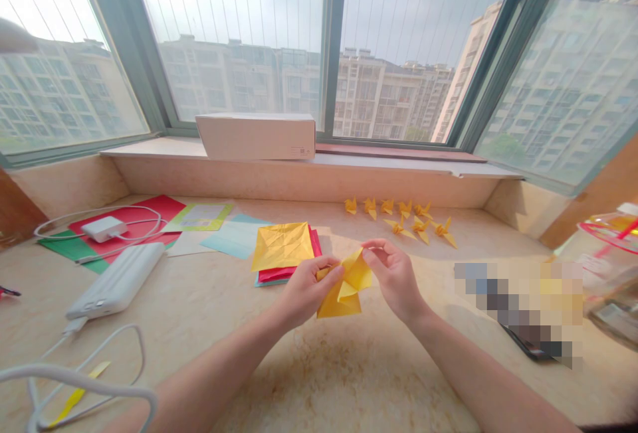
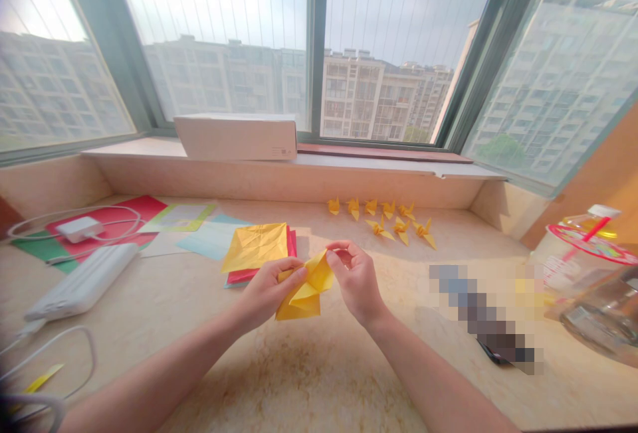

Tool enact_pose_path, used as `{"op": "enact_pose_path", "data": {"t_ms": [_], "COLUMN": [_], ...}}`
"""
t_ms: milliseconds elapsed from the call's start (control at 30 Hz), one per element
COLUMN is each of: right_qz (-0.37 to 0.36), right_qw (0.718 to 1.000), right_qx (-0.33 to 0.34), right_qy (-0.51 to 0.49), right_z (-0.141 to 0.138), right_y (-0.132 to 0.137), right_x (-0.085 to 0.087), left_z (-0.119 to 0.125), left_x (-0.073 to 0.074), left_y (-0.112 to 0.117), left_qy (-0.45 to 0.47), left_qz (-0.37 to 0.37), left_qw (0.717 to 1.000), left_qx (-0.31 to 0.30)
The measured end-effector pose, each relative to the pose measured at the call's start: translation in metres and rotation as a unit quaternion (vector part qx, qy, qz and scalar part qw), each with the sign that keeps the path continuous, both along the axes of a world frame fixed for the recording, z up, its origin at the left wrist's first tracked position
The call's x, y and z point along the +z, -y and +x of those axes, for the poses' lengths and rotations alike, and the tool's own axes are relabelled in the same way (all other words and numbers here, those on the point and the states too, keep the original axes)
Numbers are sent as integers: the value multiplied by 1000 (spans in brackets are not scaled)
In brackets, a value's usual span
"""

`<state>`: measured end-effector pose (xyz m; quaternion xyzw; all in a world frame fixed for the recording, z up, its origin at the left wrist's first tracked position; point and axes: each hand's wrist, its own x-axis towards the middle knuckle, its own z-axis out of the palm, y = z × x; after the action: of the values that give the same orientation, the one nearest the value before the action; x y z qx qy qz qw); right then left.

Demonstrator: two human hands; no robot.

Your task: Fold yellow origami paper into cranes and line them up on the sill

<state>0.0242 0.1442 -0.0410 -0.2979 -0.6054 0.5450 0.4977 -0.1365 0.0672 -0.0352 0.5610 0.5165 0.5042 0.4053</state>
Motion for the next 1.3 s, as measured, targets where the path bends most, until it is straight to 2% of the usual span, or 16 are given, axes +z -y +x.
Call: {"op": "enact_pose_path", "data": {"t_ms": [133, 267, 333, 400, 467, 533, 700, 933, 1033, 1133, 1300], "right_qz": [-25, -26, -29, -33, -41, -42, 17, 97, 139, 187, 257], "right_qw": [999, 998, 999, 996, 988, 984, 992, 985, 979, 968, 956], "right_qx": [-33, -58, -12, 67, 135, 161, 65, 14, -19, -22, 13], "right_qy": [-11, -7, 21, 54, 68, 67, 105, 141, 151, 166, 144], "right_z": [1, 3, 2, -1, -5, -8, -5, -2, -1, 0, 1], "right_y": [-5, -10, -7, 0, 8, 13, 6, 7, 9, 9, 11], "right_x": [1, 3, 3, 2, 0, -2, -6, -10, -9, -7, -4], "left_z": [1, 3, 3, 3, 2, 2, 3, 5, 4, 2, 1], "left_x": [5, 6, 5, 3, 0, -2, -6, -4, -4, -9, -15], "left_y": [2, 3, 1, 0, -2, -3, -3, 0, 0, -1, -5], "left_qy": [-12, -14, -5, 12, 28, 30, -26, -116, -89, -38, 25], "left_qz": [-2, 10, 23, 40, 53, 63, 57, 39, 30, 19, -4], "left_qw": [1000, 998, 995, 991, 988, 986, 993, 990, 995, 999, 999], "left_qx": [3, 58, 98, 129, 144, 148, 102, 74, 37, -4, 39]}}
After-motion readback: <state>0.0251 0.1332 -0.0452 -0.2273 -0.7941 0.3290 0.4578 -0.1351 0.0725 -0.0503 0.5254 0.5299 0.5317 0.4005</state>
